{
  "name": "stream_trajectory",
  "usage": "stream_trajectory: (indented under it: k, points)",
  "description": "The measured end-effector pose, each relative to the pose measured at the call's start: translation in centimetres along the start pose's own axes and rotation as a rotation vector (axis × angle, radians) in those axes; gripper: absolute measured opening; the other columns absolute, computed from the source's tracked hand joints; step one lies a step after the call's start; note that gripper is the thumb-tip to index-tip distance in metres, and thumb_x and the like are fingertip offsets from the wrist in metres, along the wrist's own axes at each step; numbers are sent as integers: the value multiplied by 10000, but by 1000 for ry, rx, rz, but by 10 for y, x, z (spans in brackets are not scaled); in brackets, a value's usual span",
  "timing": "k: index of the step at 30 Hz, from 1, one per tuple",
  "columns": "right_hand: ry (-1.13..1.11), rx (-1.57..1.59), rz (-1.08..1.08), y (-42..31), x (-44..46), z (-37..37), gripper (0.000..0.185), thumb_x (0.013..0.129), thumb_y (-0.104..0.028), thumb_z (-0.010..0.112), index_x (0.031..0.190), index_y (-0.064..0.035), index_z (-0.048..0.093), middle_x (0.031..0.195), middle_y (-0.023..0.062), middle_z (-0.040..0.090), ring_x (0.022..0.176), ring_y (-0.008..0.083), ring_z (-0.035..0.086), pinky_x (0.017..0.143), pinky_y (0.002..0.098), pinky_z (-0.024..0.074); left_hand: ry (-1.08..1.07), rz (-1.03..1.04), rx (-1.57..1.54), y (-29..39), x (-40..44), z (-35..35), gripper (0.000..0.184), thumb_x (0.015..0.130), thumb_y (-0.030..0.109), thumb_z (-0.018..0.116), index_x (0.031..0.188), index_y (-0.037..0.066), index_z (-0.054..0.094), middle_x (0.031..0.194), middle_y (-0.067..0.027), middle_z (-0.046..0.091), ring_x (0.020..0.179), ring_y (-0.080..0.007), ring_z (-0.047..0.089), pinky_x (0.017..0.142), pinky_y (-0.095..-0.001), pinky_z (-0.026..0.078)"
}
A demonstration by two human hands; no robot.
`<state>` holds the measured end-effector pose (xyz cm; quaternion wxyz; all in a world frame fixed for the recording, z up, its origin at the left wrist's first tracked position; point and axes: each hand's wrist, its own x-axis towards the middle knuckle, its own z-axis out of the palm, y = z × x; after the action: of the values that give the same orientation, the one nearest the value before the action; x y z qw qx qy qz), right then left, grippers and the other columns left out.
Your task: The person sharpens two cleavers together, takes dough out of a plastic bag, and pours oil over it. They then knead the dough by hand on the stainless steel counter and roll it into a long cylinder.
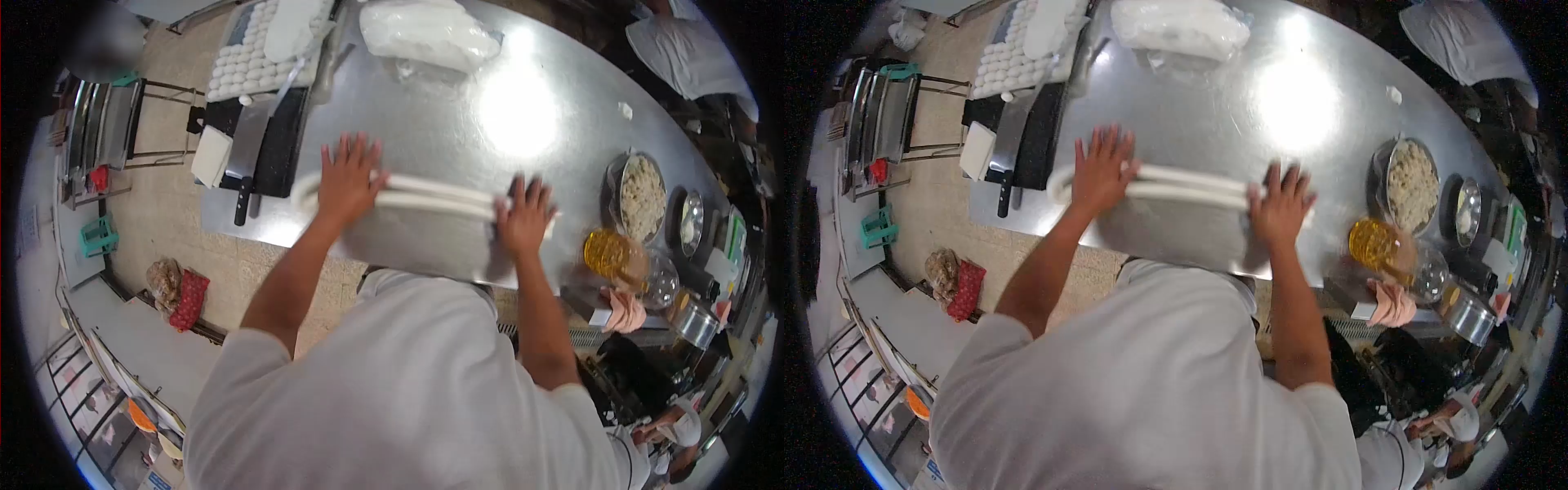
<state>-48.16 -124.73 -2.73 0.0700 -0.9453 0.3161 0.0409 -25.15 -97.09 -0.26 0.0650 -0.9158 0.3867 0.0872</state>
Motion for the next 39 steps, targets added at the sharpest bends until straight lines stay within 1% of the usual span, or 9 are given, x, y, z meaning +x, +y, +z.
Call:
stream_trajectory:
  k: [5, 9, 13, 19, 24, 26, 29, 33, 39]
  points:
    - [8, -11, -82, -13, 73, -35, 670, 1006, -552, 426, 1540, -149, 407, 1622, 221, 291, 1504, 460, 222, 1204, 650, 144, 140, 45, -60, -4, 65, 1, 707, 1022, 604, 371, 1585, 179, 329, 1657, -135, 262, 1532, -373, 209, 1219, -619, 124]
    - [49, 56, -255, 6, -33, 4, 670, 973, -530, 511, 1517, -143, 449, 1611, 193, 331, 1492, 440, 270, 1194, 636, 171, 24, 157, -133, 6, -30, 6, 765, 988, 634, 427, 1579, 156, 342, 1645, -145, 285, 1527, -390, 215, 1215, -623, 137]
    - [-19, 83, -246, 8, -127, 14, 753, 953, -538, 559, 1577, -164, 363, 1653, 198, 235, 1524, 466, 170, 1199, 648, 142, 8, 154, -223, 15, -96, 20, 794, 967, 644, 467, 1585, 163, 336, 1660, -139, 252, 1532, -404, 189, 1213, -633, 107]
    - [35, 45, -76, -8, -11, 6, 739, 974, -591, 487, 1565, -160, 379, 1635, 229, 259, 1514, 468, 192, 1202, 659, 96, 68, -23, -100, 16, 21, -8, 762, 984, 615, 452, 1582, 156, 341, 1673, -130, 224, 1546, -392, 144, 1211, -646, 67]
    - [69, 41, -191, -13, 67, -16, 684, 1001, -565, 439, 1549, -157, 401, 1624, 218, 293, 1505, 447, 234, 1208, 634, 137, 225, 201, -155, 63, 100, 0, 704, 1014, 541, 451, 1549, 89, 382, 1626, -150, 329, 1512, -386, 257, 1209, -624, 150]
    - [43, 40, -189, -13, 53, -11, 674, 1000, -550, 451, 1545, -156, 406, 1619, 210, 308, 1500, 445, 245, 1207, 629, 150, 222, 414, -417, 101, 89, 11, 672, 1022, 502, 462, 1528, 64, 403, 1605, -154, 366, 1497, -378, 296, 1205, -612, 187]
    - [73, 41, -294, -2, -7, 1, 682, 966, -515, 532, 1534, -156, 417, 1595, 180, 362, 1485, 442, 279, 1193, 636, 190, 208, 344, -306, 118, 22, 12, 673, 1013, 496, 481, 1524, 64, 408, 1604, -149, 368, 1498, -371, 296, 1202, -619, 187]
    - [-30, 113, -289, 8, -117, 13, 692, 956, -505, 569, 1540, -161, 427, 1639, 194, 276, 1512, 473, 196, 1187, 658, 152, 32, 443, -226, 123, -78, 22, 711, 1000, 524, 481, 1540, 72, 385, 1617, -149, 342, 1502, -391, 276, 1199, -642, 160]
    - [96, 101, -187, -11, -57, 14, 696, 981, -517, 505, 1550, -129, 405, 1620, 237, 292, 1508, 488, 192, 1194, 656, 120, 76, 245, -281, 138, -14, -2, 742, 1003, 558, 444, 1568, 87, 348, 1651, -134, 280, 1533, -380, 202, 1198, -665, 108]
